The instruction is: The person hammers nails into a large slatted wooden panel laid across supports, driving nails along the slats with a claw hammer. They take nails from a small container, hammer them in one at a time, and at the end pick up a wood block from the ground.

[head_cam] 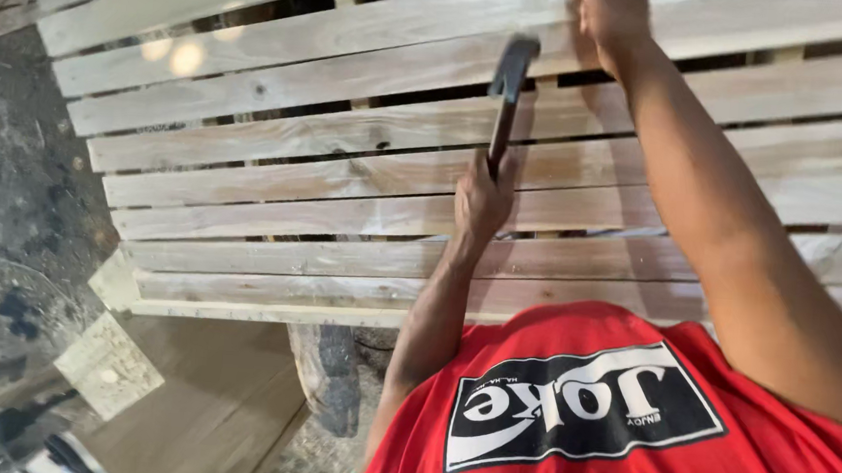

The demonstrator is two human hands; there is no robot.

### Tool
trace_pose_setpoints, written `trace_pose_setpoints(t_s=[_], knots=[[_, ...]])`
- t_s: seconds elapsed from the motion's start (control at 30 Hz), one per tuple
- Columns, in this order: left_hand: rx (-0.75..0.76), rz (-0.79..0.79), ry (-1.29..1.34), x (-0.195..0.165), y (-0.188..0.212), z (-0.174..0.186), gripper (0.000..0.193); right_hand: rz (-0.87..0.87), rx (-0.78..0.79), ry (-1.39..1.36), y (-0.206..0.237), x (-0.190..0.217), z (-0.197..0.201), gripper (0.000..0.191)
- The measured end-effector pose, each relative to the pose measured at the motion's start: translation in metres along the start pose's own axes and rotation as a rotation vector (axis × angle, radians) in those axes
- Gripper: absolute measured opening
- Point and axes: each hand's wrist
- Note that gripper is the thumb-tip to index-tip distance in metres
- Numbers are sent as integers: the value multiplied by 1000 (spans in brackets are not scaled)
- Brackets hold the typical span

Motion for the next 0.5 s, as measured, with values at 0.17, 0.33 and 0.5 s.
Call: trace_pose_setpoints(t_s=[0.17,0.33,0.5], knots=[[41,123,-36,25,48,3,45,-403,135,-506,71,-11,31,28],[35,198,-4,33,66,1,50,-477,199,-465,131,-36,45,33],[70,245,17,31,68,2,53,-512,202,-460,161,-51,49,36]])
Point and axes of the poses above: each hand's wrist, its own y-axis away from the middle knuckle, its own z-axis out of the back of the hand, x = y × z, and after that the axes turned 1 degree about x, right-handed
